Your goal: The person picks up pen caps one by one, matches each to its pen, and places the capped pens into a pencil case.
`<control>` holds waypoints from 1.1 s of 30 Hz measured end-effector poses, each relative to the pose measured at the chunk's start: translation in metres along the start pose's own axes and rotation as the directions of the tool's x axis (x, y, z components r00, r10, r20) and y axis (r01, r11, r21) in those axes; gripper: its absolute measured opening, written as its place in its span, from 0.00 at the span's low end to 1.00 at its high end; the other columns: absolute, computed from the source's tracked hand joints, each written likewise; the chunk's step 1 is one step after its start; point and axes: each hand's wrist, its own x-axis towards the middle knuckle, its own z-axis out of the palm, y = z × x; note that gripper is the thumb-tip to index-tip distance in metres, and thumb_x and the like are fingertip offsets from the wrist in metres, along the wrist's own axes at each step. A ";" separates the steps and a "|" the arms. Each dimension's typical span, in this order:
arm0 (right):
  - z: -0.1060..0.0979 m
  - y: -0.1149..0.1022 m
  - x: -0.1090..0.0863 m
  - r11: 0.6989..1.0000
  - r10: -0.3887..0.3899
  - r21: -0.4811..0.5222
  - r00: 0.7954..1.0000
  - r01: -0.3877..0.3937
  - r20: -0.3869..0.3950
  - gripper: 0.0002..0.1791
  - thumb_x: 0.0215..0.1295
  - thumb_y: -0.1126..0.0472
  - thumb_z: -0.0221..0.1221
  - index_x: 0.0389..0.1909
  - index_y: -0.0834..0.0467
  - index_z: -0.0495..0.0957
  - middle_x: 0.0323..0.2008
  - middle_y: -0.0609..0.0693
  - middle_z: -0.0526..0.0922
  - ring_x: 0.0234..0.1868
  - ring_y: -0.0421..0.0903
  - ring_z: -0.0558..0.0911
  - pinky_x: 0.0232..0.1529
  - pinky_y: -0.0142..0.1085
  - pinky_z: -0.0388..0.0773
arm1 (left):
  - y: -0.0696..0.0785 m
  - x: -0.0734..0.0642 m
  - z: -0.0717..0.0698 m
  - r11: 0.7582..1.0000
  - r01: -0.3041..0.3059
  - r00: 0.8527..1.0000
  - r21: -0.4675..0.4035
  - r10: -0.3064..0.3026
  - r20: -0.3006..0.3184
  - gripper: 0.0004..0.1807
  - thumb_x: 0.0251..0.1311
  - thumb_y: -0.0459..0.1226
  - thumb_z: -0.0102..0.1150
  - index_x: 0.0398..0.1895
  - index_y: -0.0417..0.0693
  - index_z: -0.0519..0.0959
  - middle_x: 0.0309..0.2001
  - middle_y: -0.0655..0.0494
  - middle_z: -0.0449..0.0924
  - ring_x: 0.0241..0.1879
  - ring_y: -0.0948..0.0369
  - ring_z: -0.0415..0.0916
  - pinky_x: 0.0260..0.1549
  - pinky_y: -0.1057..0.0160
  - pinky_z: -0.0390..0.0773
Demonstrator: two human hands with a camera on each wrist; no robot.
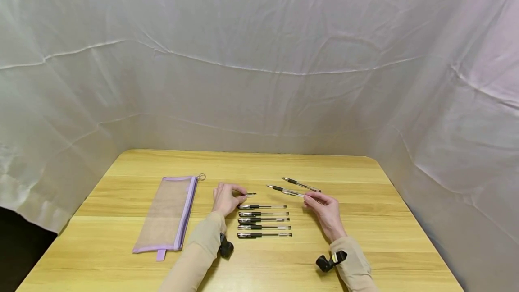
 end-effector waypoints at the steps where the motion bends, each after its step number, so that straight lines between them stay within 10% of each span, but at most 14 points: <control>1: 0.000 0.000 0.000 1.000 0.004 0.000 1.000 -0.004 -0.001 0.18 0.60 0.71 0.67 0.49 0.77 0.79 0.34 0.47 0.90 0.33 0.43 0.88 0.43 0.35 0.87 | 0.000 0.000 0.000 1.000 -0.002 1.000 0.001 0.002 -0.003 0.03 0.54 0.37 0.74 0.32 0.53 0.89 0.41 0.54 0.89 0.50 0.52 0.71 0.46 0.55 0.58; 21: 0.007 -0.001 -0.001 1.000 0.021 -0.015 1.000 -0.021 0.021 0.19 0.62 0.71 0.66 0.51 0.78 0.77 0.34 0.45 0.89 0.34 0.41 0.87 0.45 0.36 0.87 | -0.001 -0.010 -0.005 0.998 -0.056 0.998 -0.002 0.056 -0.025 0.09 0.68 0.33 0.58 0.43 0.47 0.87 0.48 0.49 0.89 0.54 0.47 0.78 0.56 0.47 0.66; 25: 0.009 -0.002 -0.002 1.000 0.013 -0.019 0.999 -0.013 0.033 0.18 0.62 0.72 0.65 0.50 0.78 0.78 0.33 0.45 0.89 0.34 0.40 0.86 0.44 0.36 0.87 | 0.000 -0.018 -0.009 0.995 -0.051 0.999 -0.084 0.051 -0.006 0.12 0.72 0.32 0.51 0.48 0.44 0.85 0.52 0.45 0.86 0.58 0.45 0.79 0.65 0.43 0.70; 33: 0.014 -0.001 -0.003 1.000 -0.015 -0.006 0.995 0.016 0.098 0.10 0.62 0.73 0.64 0.44 0.65 0.85 0.35 0.45 0.89 0.35 0.40 0.87 0.43 0.34 0.87 | 0.001 -0.032 -0.014 0.936 -0.018 1.000 -0.350 0.019 0.001 0.10 0.70 0.31 0.55 0.48 0.37 0.82 0.42 0.41 0.84 0.40 0.56 0.79 0.43 0.61 0.82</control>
